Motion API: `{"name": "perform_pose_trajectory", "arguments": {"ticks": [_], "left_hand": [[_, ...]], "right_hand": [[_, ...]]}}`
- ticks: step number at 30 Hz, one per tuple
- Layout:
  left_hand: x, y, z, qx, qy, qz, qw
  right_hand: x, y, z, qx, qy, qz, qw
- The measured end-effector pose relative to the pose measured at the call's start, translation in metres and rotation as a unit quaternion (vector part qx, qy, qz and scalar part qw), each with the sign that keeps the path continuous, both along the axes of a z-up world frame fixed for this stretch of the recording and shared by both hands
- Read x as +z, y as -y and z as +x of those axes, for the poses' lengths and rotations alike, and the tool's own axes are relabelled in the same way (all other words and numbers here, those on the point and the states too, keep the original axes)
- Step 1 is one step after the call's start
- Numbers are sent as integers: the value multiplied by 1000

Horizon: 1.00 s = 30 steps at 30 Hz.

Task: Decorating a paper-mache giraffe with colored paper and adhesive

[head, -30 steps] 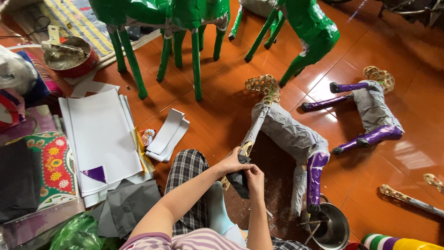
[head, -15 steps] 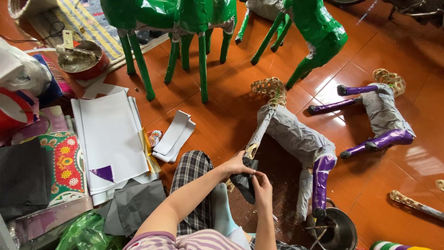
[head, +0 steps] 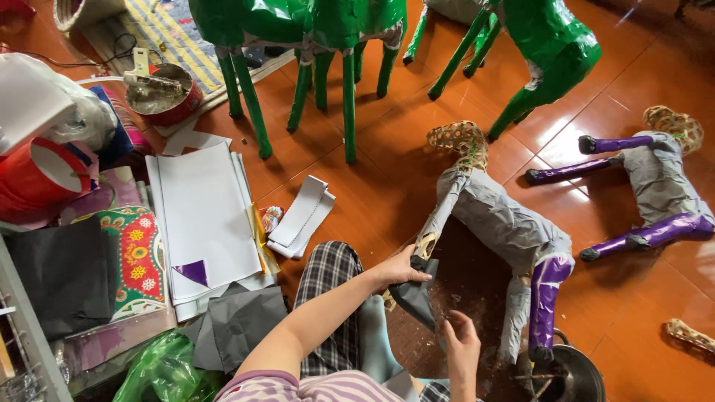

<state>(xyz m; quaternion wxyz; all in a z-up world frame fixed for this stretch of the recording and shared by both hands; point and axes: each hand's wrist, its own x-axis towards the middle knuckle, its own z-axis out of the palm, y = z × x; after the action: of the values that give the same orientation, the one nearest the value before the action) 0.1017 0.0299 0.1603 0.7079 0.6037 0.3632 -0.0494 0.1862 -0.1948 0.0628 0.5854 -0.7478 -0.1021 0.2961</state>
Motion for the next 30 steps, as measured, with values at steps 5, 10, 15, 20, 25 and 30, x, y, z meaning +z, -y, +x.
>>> {"name": "perform_pose_trajectory", "arguments": {"ticks": [5, 10, 15, 20, 25, 30], "left_hand": [[-5, -3, 1, -27, 7, -7, 1000], [-6, -4, 0, -35, -2, -13, 999], [-27, -2, 1, -18, 17, 22, 999], [-22, -1, -1, -17, 30, 17, 999], [-41, -1, 4, -20, 25, 13, 999], [-61, -3, 8, -24, -12, 55, 998]], "right_hand": [[-58, 7, -20, 154, -26, -126, 980], [-3, -32, -75, 163, -237, -34, 957], [-94, -30, -58, 140, 337, -67, 929], [-18, -74, -44, -112, -217, 67, 967], [-1, -85, -35, -98, -256, 130, 953], [-22, -80, -24, -109, -289, 176, 935]]}}
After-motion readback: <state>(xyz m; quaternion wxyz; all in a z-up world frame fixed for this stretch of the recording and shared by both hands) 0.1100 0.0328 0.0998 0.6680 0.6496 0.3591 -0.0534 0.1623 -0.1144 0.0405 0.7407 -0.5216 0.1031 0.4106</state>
